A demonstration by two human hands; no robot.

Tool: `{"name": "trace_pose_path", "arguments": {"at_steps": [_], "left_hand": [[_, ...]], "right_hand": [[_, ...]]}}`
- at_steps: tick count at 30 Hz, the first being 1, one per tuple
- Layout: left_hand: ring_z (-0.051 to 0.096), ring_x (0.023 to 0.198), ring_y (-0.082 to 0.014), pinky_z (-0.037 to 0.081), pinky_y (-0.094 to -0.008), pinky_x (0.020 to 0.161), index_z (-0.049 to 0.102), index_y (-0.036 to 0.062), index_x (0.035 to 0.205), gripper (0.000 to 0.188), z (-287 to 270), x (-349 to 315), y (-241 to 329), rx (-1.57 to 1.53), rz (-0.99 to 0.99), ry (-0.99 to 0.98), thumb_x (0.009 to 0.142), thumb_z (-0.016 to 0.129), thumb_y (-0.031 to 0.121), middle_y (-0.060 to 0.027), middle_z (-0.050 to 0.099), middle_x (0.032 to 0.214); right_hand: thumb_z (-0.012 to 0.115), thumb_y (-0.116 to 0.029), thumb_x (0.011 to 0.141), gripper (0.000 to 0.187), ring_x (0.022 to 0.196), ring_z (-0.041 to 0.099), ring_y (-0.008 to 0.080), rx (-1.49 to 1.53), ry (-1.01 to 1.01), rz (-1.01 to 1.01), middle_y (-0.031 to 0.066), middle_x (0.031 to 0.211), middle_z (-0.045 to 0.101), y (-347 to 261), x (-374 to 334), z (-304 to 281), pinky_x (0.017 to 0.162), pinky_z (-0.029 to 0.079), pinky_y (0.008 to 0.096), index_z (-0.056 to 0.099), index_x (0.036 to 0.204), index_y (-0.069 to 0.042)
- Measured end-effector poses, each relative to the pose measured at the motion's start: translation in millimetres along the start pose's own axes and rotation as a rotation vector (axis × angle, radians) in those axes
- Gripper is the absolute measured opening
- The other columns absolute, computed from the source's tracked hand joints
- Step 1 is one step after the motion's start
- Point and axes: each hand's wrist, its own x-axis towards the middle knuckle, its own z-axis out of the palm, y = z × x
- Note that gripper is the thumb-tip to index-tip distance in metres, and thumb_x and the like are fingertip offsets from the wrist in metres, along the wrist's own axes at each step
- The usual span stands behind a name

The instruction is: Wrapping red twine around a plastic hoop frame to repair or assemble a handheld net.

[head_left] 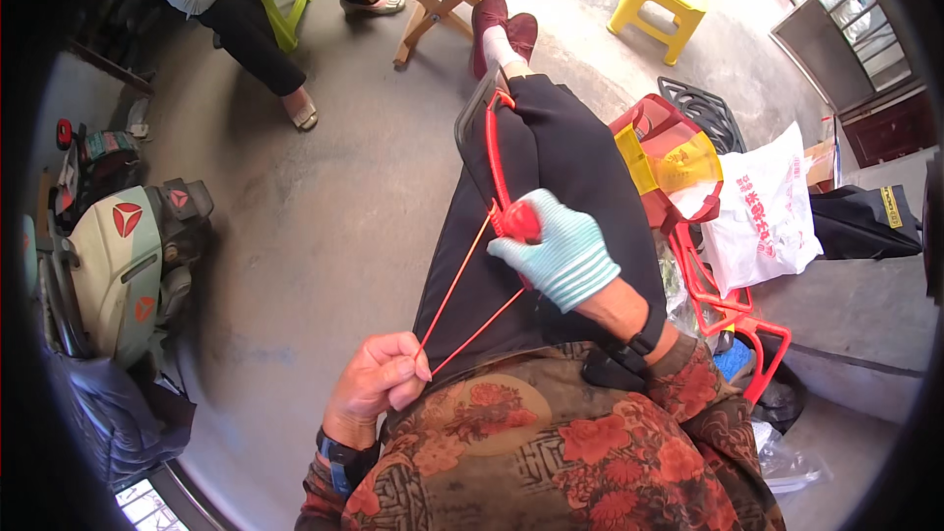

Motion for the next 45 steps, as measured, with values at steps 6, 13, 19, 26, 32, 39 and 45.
{"name": "trace_pose_path", "arguments": {"at_steps": [6,13,19,26,32,39,45], "left_hand": [[0.047,0.124,-0.0369,0.054,-0.0401,0.083,0.05,0.0034,0.132,0.043,52,71,57,0.023,0.625,-0.155,0.093,0.057,0.019,-0.0198,0.036,0.144],[0.06,0.101,-0.0171,0.053,-0.0276,0.072,0.05,0.0044,0.132,0.041,16,159,36,-0.054,0.313,0.179,0.092,0.058,0.007,-0.0093,0.057,0.125],[0.061,0.069,-0.0106,0.05,-0.0197,0.052,0.056,0.0035,0.113,0.023,15,157,33,-0.033,0.265,0.282,0.096,0.057,0.019,-0.0047,0.064,0.091],[0.043,0.053,-0.012,0.038,-0.0262,0.049,0.052,0.0071,0.083,0.024,26,87,61,-0.14,0.189,0.192,0.091,0.06,0.028,-0.001,0.048,0.065],[0.041,0.055,-0.0102,0.033,-0.0237,0.056,0.049,0.0085,0.075,0.032,46,27,90,-0.156,0.475,-0.128,0.092,0.059,0.034,-0.0016,0.048,0.064],[0.045,0.053,-0.0093,0.034,-0.0243,0.046,0.049,0.0083,0.075,0.023,16,51,82,0.106,0.633,0.423,0.093,0.059,0.02,-0.0008,0.047,0.062],[0.049,0.058,-0.0028,0.041,-0.021,0.058,0.058,-0.0017,0.1,0.024,28,120,31,0.559,0.295,0.417,0.082,0.069,0.009,0.0058,0.053,0.065]], "right_hand": [[0.061,-0.011,0.087,0.017,0.067,0.057,0.0143,0.523,0.244,0.051,0.0047,0.075,0.058,3,26,-52,0.066,0.048,0.0292,0.057,0.1,-0.001],[0.067,-0.022,0.085,0.023,0.071,0.063,0.0159,0.246,0.076,0.005,0.0089,0.084,0.066,-7,66,-24,0.062,0.05,0.0274,0.066,0.102,-0.006],[0.059,-0.02,0.093,0.036,0.084,0.065,0.0138,1.02,-0.081,0.311,0.0099,0.097,0.068,-5,64,-17,0.072,0.052,0.0261,0.054,0.123,0.0],[0.084,-0.038,0.058,0.085,0.126,0.043,0.0393,-0.194,0.137,-0.506,0.0199,0.132,0.048,-48,63,-58,0.107,0.032,0.0493,0.05,0.126,-0.001],[0.076,-0.03,0.073,0.026,0.099,0.062,0.0252,-0.142,-0.247,-0.869,0.0086,0.091,0.068,-71,48,-42,0.103,0.037,0.049,0.071,0.085,-0.007],[0.072,-0.003,0.078,0.01,0.082,0.067,0.0187,0.817,-0.495,-0.373,0.008,0.084,0.07,-47,-1,-80,0.101,0.043,0.0417,0.069,0.086,-0.001],[0.068,-0.001,0.083,0.013,0.079,0.067,0.0157,0.903,-0.399,-0.105,0.0111,0.086,0.069,-27,-33,-71,0.073,0.053,0.0278,0.068,0.095,0.003]]}}
